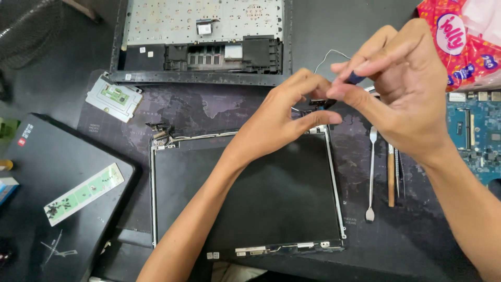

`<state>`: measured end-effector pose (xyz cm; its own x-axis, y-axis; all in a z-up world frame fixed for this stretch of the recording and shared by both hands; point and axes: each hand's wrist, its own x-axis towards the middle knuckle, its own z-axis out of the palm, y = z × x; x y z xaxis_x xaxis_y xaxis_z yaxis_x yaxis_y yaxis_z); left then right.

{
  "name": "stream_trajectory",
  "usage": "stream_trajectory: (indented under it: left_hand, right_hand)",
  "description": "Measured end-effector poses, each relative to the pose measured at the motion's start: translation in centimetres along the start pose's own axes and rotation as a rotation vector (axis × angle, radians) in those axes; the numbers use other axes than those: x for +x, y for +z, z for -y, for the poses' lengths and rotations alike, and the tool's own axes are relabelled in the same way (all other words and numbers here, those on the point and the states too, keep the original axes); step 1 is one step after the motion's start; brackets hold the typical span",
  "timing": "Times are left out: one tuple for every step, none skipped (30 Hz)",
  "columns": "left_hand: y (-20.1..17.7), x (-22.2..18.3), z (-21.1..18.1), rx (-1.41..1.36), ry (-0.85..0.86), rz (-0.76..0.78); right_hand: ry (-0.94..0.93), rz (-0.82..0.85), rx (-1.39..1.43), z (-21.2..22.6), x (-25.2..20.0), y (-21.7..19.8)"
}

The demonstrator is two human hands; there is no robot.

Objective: The person works on a disassembled Acer laptop at a repair bench. They lift the laptop screen assembly, use a metal pry tool to separate the screen bezel from the lid frame, peel the bezel away from the display panel, and then use a screwdriver to unscrew components near the screen hinges.

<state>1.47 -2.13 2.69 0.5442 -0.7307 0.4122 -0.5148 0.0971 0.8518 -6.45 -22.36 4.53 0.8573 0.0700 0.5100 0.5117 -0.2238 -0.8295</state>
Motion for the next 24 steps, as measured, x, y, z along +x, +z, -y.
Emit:
stream_trajectory:
  left_hand:
    - [0.0, 0.2, -0.2, 0.004, 0.005, 0.007]
    - [0.0, 0.4, -0.5, -0.095, -0.122, 0.009]
    - [0.0, 0.6, -0.7, -0.194, -0.250, 0.015]
    - [0.1, 0.3, 0.0, -0.190, -0.250, 0.020]
    - [0.2, 0.0, 0.8, -0.096, -0.171, -0.001]
    - [0.3, -0.4, 1.5, -0.002, -0.093, -0.025]
    - [0.2, -0.2, 1.2, 0.000, -0.094, -0.021]
    - [0.3, -0.1, 0.9, 0.015, -0.109, -0.021]
    - [0.4, -0.1, 0.6, 0.031, -0.124, -0.021]
    - [0.4, -0.2, 0.8, 0.028, -0.126, -0.023]
    - [0.3, -0.4, 0.9, -0.058, -0.131, -0.007]
    - [0.2, -0.6, 1.1, -0.139, -0.133, 0.007]
    - [0.2, -0.6, 1.0, -0.138, -0.132, 0.004]
    - [0.3, -0.7, 0.8, -0.103, -0.095, -0.047]
    - [0.4, -0.8, 0.7, -0.067, -0.059, -0.097]
    - [0.4, -0.8, 0.8, -0.073, -0.058, -0.103]
    - [0.5, -0.8, 0.8, -0.026, -0.092, -0.093]
    - [0.5, -0.9, 0.8, 0.022, -0.126, -0.085]
    - [0.3, -0.9, 0.6, 0.017, -0.128, -0.093]
    - [0.1, -0.9, 0.4, -0.031, -0.073, -0.062]
    - [-0.1, -0.9, 0.2, -0.079, -0.017, -0.032]
    - [0.0, -1.0, 0.2, -0.086, -0.014, -0.037]
    - [0.0, -1.1, 0.2, -0.126, -0.005, -0.043]
    - [-0.1, -1.2, 0.1, -0.161, 0.003, -0.047]
  right_hand:
    - [-0.005, -0.007, -0.001, 0.7, 0.5, 0.1]
    - [0.128, -0.041, 0.097, 1.4, 0.9, 0.3]
    - [0.260, -0.075, 0.194, 2.1, 1.4, 0.4]
    - [0.257, -0.081, 0.196, 2.0, 1.4, 0.5]
    - [0.143, -0.023, 0.136, 1.8, 1.4, 0.6]
    - [0.031, 0.035, 0.076, 1.7, 1.4, 0.8]
    - [0.030, 0.032, 0.078, 1.0, 1.0, 0.5]
    - [0.015, 0.024, 0.061, 0.4, 0.6, 0.2]
    - [0.000, 0.016, 0.044, -0.2, 0.1, 0.0]
    - [0.004, 0.018, 0.044, 0.6, 0.5, 0.0]
    - [0.107, 0.016, 0.085, 1.5, 1.0, 0.0]
    - [0.204, 0.015, 0.124, 2.3, 1.6, 0.1]
    - [0.202, 0.019, 0.125, 2.3, 1.6, 0.4]
    - [0.159, 0.056, 0.138, 2.4, 1.5, 0.6]
    - [0.116, 0.093, 0.152, 2.4, 1.4, 0.9]
    - [0.120, 0.099, 0.148, 1.6, 0.8, 0.7]
    - [0.099, 0.090, 0.117, 0.8, 0.2, 0.5]
    - [0.078, 0.083, 0.088, 0.0, -0.4, 0.4]
    - [0.082, 0.091, 0.086, 1.0, 0.1, 0.6]
    - [0.125, 0.090, 0.084, 2.1, 0.6, 0.9]
    - [0.167, 0.087, 0.081, 3.2, 1.2, 1.2]
    - [0.171, 0.092, 0.074, 3.7, 1.3, 1.5]
    - [0.188, 0.105, 0.054, 4.1, 1.5, 1.8]
    - [0.203, 0.117, 0.038, 4.6, 1.7, 2.1]
